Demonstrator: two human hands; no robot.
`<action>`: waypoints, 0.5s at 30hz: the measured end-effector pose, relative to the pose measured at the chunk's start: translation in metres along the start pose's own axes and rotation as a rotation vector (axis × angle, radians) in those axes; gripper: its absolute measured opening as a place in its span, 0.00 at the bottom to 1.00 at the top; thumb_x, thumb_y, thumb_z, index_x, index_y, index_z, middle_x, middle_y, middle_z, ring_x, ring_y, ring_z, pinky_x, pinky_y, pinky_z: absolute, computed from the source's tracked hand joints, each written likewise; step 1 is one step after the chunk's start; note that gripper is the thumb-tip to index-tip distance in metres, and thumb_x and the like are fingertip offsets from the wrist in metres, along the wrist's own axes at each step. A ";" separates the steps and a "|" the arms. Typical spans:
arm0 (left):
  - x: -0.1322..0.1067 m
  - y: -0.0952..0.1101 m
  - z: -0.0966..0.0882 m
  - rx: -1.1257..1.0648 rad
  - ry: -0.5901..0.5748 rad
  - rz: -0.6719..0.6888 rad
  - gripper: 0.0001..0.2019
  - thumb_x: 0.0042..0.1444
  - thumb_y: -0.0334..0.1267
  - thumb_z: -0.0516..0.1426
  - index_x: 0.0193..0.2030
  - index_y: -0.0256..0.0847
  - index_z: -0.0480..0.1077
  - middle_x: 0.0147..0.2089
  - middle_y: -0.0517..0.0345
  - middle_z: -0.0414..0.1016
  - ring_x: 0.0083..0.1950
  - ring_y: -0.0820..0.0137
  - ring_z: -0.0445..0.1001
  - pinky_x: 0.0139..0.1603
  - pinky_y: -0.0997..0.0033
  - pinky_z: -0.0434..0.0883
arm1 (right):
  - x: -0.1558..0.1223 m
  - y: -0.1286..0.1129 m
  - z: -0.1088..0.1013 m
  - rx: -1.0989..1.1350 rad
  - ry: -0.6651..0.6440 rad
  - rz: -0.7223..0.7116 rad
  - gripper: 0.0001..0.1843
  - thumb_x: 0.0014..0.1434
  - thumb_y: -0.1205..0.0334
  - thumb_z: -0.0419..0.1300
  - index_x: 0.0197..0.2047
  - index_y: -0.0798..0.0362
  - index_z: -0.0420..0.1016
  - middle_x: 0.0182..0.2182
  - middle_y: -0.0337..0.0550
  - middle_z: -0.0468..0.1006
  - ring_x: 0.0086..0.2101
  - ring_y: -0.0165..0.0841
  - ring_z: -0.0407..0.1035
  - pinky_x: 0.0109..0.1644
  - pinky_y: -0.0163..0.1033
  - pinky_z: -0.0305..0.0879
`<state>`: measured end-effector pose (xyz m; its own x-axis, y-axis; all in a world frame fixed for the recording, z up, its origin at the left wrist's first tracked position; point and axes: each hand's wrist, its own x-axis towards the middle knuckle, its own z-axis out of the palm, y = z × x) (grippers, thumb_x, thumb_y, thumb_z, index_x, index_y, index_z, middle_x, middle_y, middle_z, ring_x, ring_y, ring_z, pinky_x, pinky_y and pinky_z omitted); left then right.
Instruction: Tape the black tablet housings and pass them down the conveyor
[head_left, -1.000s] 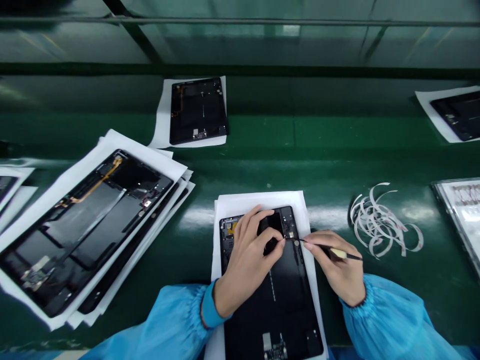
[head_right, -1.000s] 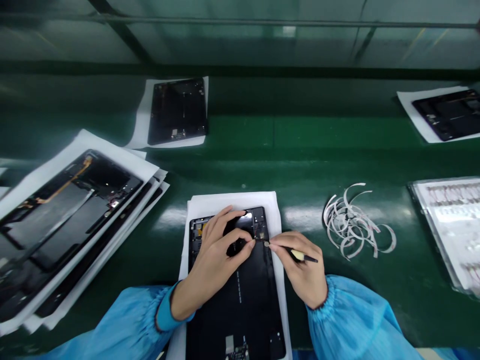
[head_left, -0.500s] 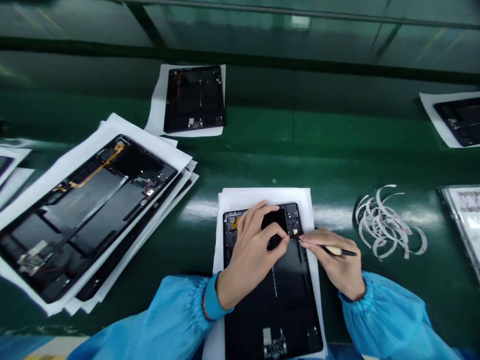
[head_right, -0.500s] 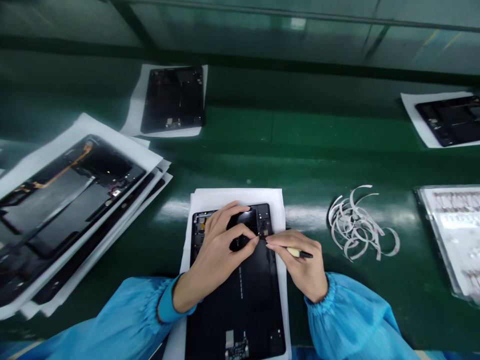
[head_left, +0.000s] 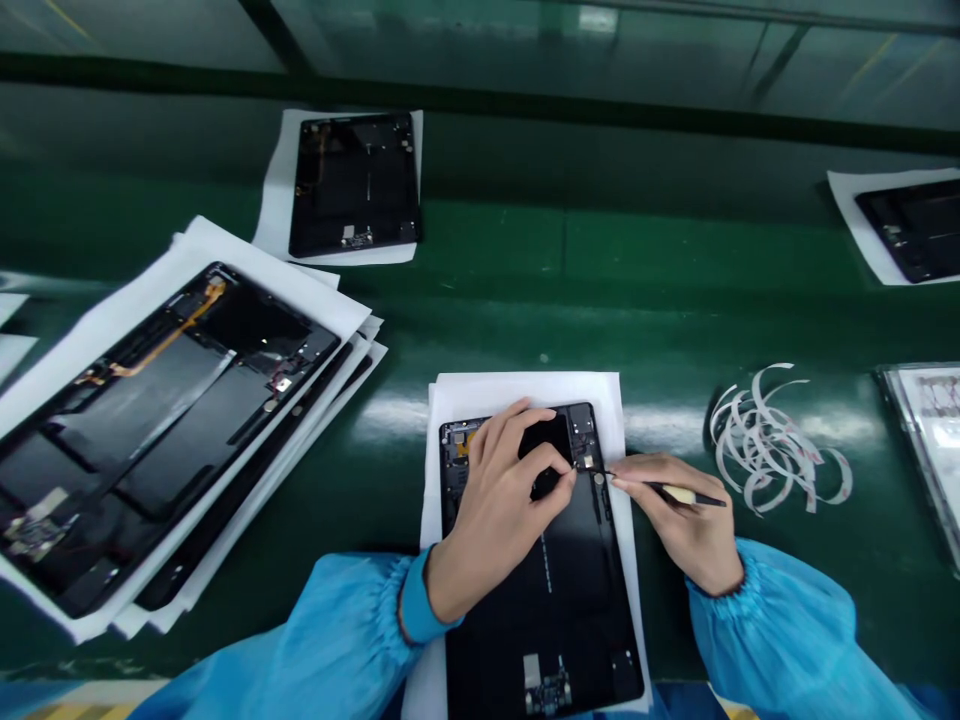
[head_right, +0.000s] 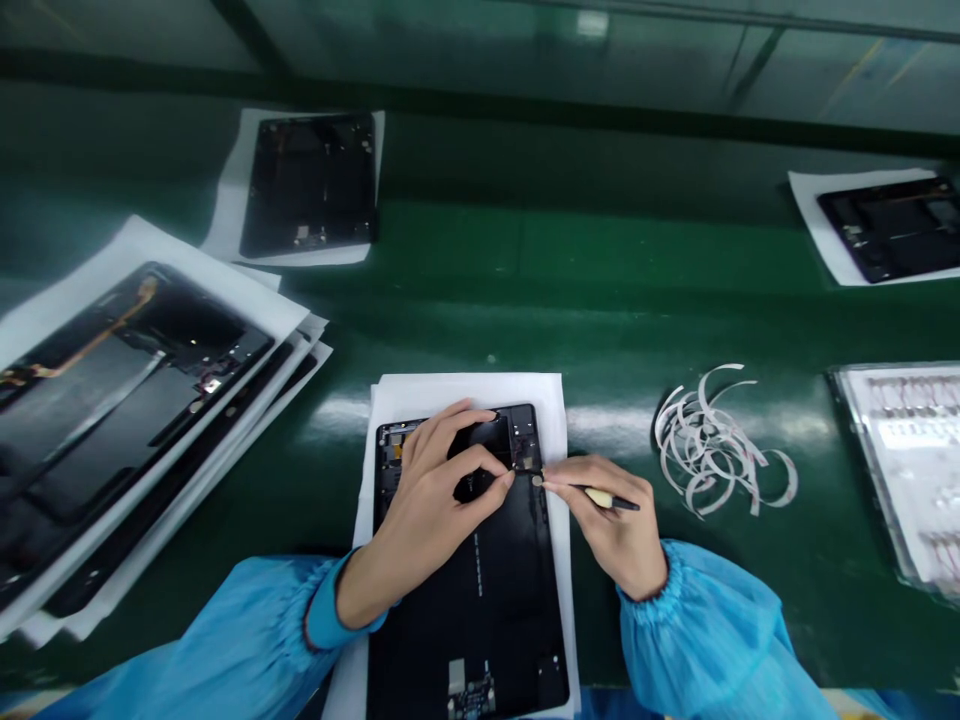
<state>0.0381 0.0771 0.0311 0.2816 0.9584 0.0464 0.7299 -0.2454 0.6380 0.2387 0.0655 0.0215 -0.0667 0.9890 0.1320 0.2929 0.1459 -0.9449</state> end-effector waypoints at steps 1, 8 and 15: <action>-0.001 0.000 0.000 0.000 0.001 0.000 0.05 0.61 0.32 0.58 0.33 0.44 0.72 0.59 0.54 0.67 0.69 0.51 0.56 0.64 0.42 0.57 | 0.000 0.001 -0.001 -0.007 0.003 0.010 0.06 0.57 0.69 0.66 0.35 0.48 0.82 0.33 0.42 0.84 0.35 0.38 0.79 0.40 0.42 0.77; 0.004 -0.004 0.004 0.011 0.029 0.030 0.04 0.60 0.32 0.59 0.34 0.44 0.72 0.59 0.53 0.68 0.68 0.51 0.58 0.64 0.41 0.59 | -0.004 0.005 -0.003 -0.033 0.013 0.016 0.05 0.58 0.69 0.66 0.36 0.49 0.82 0.33 0.43 0.83 0.34 0.38 0.78 0.38 0.43 0.76; -0.046 0.012 -0.006 0.063 0.025 0.142 0.07 0.65 0.36 0.54 0.48 0.42 0.69 0.64 0.48 0.64 0.72 0.55 0.51 0.67 0.48 0.58 | -0.002 0.003 -0.008 0.150 0.089 0.007 0.10 0.67 0.62 0.56 0.37 0.48 0.78 0.33 0.41 0.81 0.37 0.36 0.77 0.43 0.44 0.73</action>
<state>0.0302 0.0307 0.0416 0.3697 0.9167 0.1517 0.7217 -0.3862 0.5745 0.2475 0.0643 0.0207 0.0210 0.9892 0.1451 0.1469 0.1405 -0.9791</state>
